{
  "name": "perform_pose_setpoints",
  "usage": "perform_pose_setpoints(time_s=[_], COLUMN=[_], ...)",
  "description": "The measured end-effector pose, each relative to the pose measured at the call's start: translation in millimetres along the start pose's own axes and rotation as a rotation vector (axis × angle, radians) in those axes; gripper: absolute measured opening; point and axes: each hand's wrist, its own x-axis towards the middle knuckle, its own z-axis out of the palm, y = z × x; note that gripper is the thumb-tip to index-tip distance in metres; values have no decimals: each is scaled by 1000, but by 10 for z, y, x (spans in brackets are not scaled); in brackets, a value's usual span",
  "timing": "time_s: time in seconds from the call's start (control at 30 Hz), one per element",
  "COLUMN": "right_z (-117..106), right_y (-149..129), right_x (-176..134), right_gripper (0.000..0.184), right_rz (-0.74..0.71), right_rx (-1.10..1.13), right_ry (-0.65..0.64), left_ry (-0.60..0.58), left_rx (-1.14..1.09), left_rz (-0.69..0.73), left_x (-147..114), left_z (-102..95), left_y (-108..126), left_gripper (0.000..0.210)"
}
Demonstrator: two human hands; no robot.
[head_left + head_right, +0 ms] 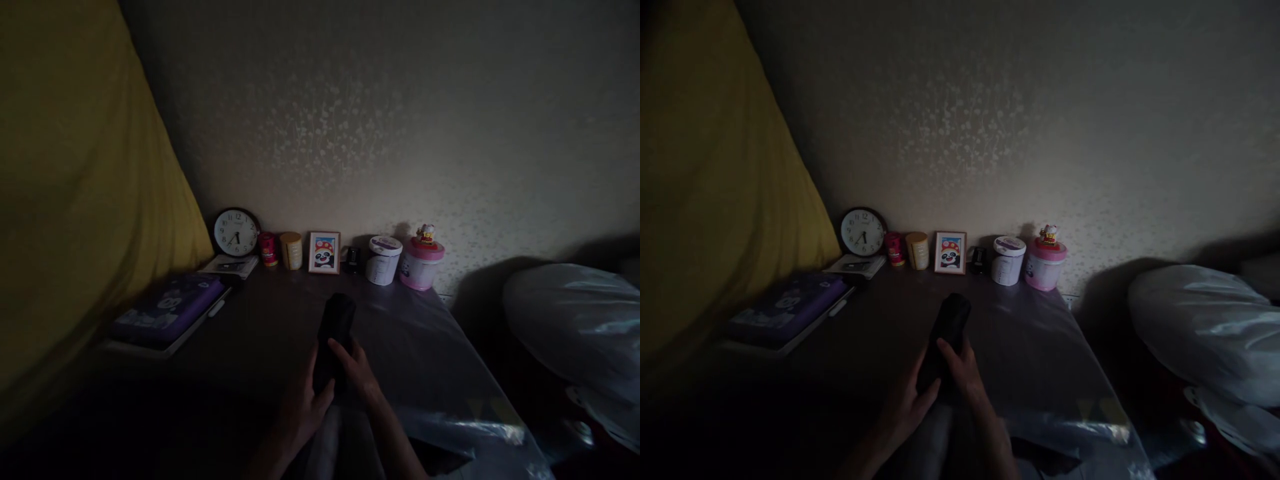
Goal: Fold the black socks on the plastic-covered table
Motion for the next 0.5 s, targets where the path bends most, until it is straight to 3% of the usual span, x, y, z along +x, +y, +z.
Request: perform_pose_setpoints(time_s=[0.13, 0.33, 0.5], right_z=[-30, -125, -217], right_y=[11, 30, 33], right_x=[-14, -48, -67], right_gripper=[51, 46, 44], right_rz=[43, 157, 140], right_rx=[2, 5, 175], right_ry=[3, 13, -149], left_ry=[-13, -29, -43], left_rx=[56, -84, -363], left_rz=[-4, -72, -217], left_x=[-5, -4, 34], left_z=[-26, -179, -318], left_y=[8, 104, 208], left_gripper=[73, 67, 54])
